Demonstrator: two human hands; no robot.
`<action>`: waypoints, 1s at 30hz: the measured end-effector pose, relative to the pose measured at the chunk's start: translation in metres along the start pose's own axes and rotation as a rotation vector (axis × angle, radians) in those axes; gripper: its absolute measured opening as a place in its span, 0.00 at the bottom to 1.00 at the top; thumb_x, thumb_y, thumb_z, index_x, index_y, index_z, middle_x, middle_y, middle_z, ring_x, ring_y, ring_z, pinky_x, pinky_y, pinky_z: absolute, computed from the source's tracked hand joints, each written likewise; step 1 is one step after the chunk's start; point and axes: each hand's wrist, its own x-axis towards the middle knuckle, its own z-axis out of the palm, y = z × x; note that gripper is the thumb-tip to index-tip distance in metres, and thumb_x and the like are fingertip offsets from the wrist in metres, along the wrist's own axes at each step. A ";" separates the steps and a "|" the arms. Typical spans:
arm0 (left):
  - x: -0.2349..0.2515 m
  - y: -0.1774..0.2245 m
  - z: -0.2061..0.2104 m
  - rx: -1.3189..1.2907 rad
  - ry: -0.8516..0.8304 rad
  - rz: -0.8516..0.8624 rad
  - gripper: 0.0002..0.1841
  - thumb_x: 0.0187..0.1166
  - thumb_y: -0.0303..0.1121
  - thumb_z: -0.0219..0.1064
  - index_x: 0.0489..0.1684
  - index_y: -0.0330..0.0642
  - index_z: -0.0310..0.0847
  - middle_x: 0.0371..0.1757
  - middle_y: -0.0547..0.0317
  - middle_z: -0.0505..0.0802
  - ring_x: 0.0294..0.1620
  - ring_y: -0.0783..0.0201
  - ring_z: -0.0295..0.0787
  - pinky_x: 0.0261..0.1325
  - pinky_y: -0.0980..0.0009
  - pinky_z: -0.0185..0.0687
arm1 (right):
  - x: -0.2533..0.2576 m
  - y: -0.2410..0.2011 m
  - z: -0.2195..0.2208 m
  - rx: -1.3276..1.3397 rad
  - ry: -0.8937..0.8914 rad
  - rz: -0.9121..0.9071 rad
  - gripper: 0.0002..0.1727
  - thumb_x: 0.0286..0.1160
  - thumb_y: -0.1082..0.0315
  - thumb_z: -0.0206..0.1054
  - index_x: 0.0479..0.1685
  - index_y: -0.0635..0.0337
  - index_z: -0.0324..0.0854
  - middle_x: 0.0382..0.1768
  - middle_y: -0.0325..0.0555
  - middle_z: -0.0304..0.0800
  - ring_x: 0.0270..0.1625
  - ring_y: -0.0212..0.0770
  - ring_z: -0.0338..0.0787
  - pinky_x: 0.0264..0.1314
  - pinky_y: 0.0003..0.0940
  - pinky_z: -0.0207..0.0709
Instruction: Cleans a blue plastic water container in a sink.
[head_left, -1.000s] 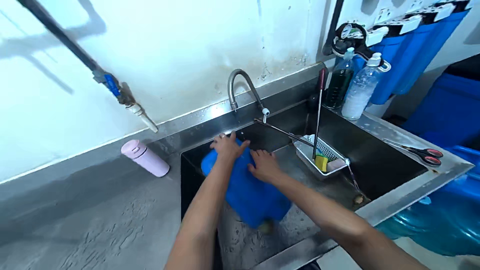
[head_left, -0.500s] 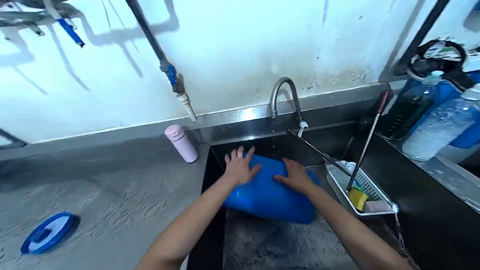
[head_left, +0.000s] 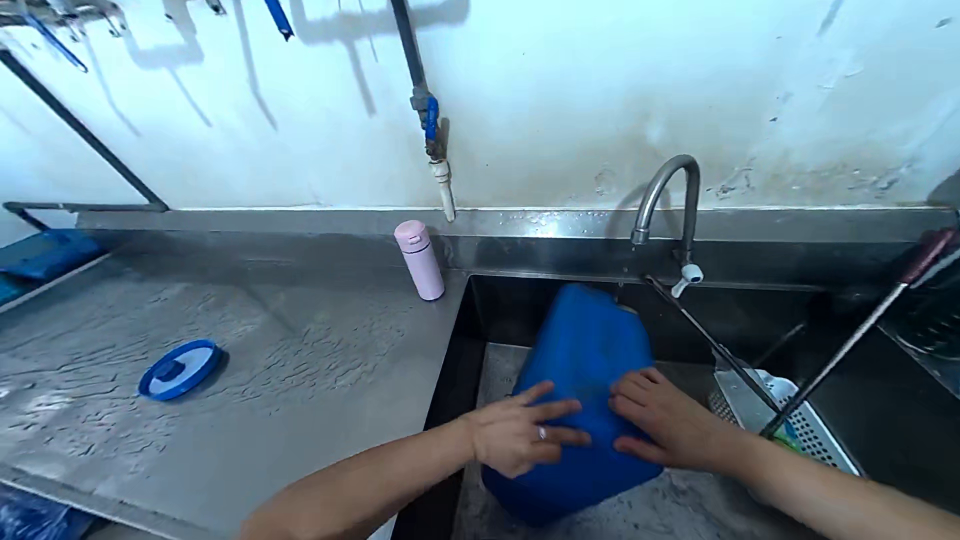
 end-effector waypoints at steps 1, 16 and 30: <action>-0.020 -0.003 -0.003 0.101 0.051 -0.120 0.05 0.74 0.32 0.63 0.31 0.51 0.84 0.70 0.65 0.91 0.86 0.57 0.72 0.89 0.46 0.54 | 0.018 0.004 0.008 -0.011 0.026 -0.047 0.27 0.81 0.39 0.51 0.38 0.52 0.83 0.55 0.49 0.92 0.62 0.52 0.90 0.63 0.54 0.78; -0.023 -0.189 -0.143 0.110 0.205 -1.029 0.35 0.78 0.37 0.71 0.82 0.26 0.66 0.83 0.26 0.72 0.87 0.31 0.64 0.86 0.38 0.58 | 0.098 0.134 0.042 0.098 -0.450 1.672 0.53 0.81 0.24 0.40 0.90 0.61 0.60 0.85 0.71 0.66 0.89 0.70 0.62 0.85 0.76 0.49; 0.000 -0.191 -0.017 -0.569 0.160 -1.211 0.28 0.96 0.42 0.44 0.87 0.31 0.61 0.85 0.38 0.75 0.88 0.49 0.67 0.90 0.51 0.60 | -0.080 -0.087 0.012 0.883 0.346 1.847 0.48 0.82 0.44 0.56 0.95 0.57 0.37 0.77 0.70 0.72 0.69 0.62 0.84 0.60 0.61 0.82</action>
